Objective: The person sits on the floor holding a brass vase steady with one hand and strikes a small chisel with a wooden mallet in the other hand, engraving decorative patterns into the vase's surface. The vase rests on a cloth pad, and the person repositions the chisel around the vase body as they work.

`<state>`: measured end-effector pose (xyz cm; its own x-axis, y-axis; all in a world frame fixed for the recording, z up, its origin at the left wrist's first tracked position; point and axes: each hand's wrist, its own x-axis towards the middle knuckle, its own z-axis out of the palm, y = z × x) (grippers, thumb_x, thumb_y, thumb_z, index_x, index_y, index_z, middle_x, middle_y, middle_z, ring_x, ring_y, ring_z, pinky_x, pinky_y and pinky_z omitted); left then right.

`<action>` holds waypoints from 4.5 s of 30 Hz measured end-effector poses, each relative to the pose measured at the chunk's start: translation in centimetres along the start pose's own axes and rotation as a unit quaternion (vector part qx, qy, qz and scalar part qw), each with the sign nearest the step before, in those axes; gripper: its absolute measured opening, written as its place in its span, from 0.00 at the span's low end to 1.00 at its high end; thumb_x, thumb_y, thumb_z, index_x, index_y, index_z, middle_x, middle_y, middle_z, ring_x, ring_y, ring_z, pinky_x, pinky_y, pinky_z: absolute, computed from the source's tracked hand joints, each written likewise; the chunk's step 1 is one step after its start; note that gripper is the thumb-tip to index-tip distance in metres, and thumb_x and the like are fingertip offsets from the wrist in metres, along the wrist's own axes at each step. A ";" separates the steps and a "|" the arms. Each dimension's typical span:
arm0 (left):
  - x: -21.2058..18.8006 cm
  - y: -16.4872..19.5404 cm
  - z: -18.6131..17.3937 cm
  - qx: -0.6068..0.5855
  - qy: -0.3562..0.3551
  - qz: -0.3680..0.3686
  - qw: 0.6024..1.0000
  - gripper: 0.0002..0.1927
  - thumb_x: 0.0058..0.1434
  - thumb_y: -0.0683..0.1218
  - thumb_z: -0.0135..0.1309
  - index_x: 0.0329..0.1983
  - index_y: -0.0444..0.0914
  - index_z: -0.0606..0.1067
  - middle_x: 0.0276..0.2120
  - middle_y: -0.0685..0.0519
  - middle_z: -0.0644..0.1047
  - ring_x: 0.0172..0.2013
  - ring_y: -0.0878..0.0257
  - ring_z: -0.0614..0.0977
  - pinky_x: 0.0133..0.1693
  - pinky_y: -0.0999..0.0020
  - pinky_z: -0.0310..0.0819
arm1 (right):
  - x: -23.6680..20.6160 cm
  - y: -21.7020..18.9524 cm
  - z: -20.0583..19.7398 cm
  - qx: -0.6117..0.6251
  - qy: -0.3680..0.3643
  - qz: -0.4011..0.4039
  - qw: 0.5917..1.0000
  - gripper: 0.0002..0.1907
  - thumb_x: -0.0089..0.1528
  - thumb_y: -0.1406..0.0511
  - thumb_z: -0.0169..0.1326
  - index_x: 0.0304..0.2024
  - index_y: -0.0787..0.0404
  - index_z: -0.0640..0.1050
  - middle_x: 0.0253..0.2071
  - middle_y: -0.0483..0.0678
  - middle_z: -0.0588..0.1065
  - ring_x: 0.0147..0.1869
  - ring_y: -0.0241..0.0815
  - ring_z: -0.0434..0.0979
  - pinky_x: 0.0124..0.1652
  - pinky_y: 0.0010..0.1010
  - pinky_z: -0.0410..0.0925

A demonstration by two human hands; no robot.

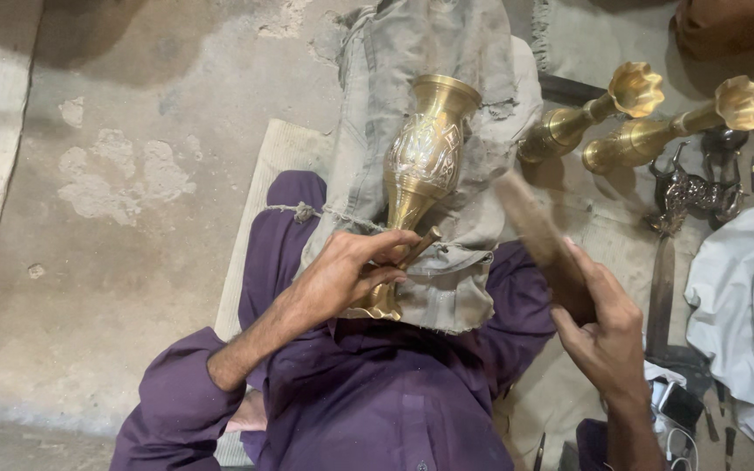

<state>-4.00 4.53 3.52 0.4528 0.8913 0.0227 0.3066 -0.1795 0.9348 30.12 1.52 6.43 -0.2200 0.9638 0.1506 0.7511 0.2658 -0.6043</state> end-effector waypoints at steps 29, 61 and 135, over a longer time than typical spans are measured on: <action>0.1 -0.2 0.0 0.004 -0.010 -0.018 1.000 0.26 0.57 0.41 0.65 0.59 0.38 0.73 0.41 0.45 0.85 0.44 0.57 0.89 0.45 0.63 0.84 | -0.2 -0.4 0.1 -0.076 -0.068 0.037 0.994 0.45 0.49 0.73 0.62 0.70 0.49 0.70 0.56 0.53 0.78 0.50 0.52 0.82 0.49 0.40 0.75; -0.1 0.4 0.1 0.018 0.014 0.000 1.000 0.25 0.59 0.42 0.63 0.61 0.38 0.73 0.41 0.45 0.85 0.42 0.56 0.89 0.42 0.63 0.84 | 0.6 -0.7 -0.2 -0.099 -0.063 0.014 0.993 0.42 0.51 0.72 0.62 0.69 0.48 0.69 0.54 0.52 0.78 0.50 0.50 0.82 0.48 0.39 0.75; -0.4 0.1 0.3 0.041 0.024 0.015 0.999 0.24 0.60 0.41 0.63 0.61 0.39 0.75 0.39 0.45 0.84 0.41 0.57 0.88 0.41 0.62 0.82 | 0.9 0.3 0.0 -0.124 -0.134 0.044 0.982 0.34 0.50 0.73 0.61 0.60 0.57 0.73 0.51 0.56 0.81 0.49 0.54 0.84 0.44 0.42 0.75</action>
<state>-3.87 4.06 3.44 0.4239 0.9031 0.0695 0.3615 -0.2391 0.9012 30.13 2.49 6.45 -0.2787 0.9523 -0.1242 0.8956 0.2111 -0.3915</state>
